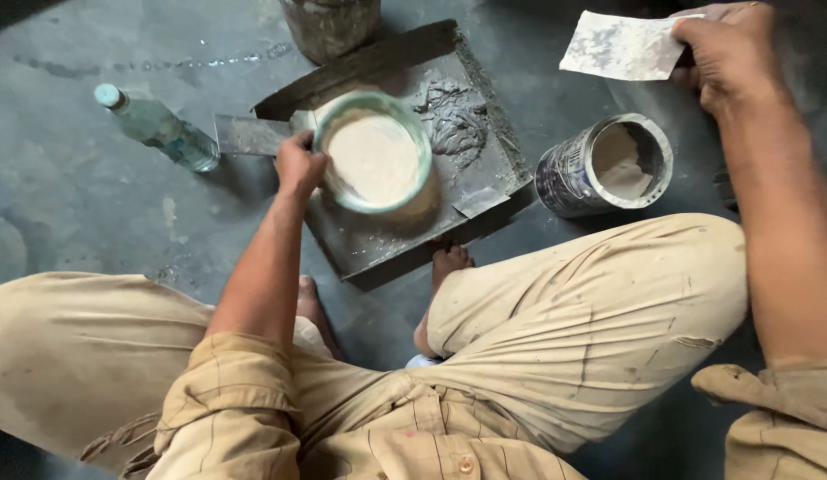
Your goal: The person sits on the floor and scoops white powder from a bowl onto a metal tray, then pours water from a bucket into the powder and mixes it by hand and with a trowel, working the mixture into a paste on the tray.
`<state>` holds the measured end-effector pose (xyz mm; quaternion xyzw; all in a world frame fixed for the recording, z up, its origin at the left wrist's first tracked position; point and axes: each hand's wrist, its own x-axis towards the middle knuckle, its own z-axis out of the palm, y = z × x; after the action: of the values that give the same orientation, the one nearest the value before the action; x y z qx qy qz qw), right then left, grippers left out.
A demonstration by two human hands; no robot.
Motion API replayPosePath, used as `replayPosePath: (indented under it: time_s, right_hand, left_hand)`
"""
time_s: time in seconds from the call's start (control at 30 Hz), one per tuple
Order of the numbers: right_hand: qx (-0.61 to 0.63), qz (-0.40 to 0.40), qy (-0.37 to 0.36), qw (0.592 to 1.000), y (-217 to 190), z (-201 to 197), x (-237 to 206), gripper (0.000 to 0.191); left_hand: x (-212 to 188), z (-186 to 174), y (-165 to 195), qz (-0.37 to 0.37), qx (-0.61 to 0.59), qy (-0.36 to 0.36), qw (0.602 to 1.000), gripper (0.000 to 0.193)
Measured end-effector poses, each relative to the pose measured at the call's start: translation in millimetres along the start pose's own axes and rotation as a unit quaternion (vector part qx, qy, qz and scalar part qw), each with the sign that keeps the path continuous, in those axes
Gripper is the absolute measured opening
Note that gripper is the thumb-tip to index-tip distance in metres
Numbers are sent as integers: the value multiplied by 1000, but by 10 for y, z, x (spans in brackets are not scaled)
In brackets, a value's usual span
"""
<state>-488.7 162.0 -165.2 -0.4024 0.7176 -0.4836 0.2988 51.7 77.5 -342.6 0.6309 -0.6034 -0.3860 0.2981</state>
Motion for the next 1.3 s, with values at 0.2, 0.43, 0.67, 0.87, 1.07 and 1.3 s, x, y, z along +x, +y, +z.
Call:
replayPosePath:
  time_s: [0.2,0.43,0.67,0.87,1.07,1.3]
  right_hand:
    - [18,37,17,999,132,-211,-2,13]
    - [46,71,10,996,241,-249,26,16]
    - [69,94,5,993,211,-185,30,19]
    - [88,104,9,991,121,-152,-44,22]
    - [105,108,13,988,193,-294,-130,25]
    - [144,109,7,984,588,-781,-416,29]
  left_hand:
    - [-20,157,4,-31,34,8,999,47]
    - [-37,179,78,-85,41,-4,996,47]
    - [-3,198,252,-58,45,21,997,46]
    - [-50,139,352,-60,13,-17,998,43]
    - [-34,54,316,-32,40,23,998,43]
    - [11,73,191,29,46,27,998,41]
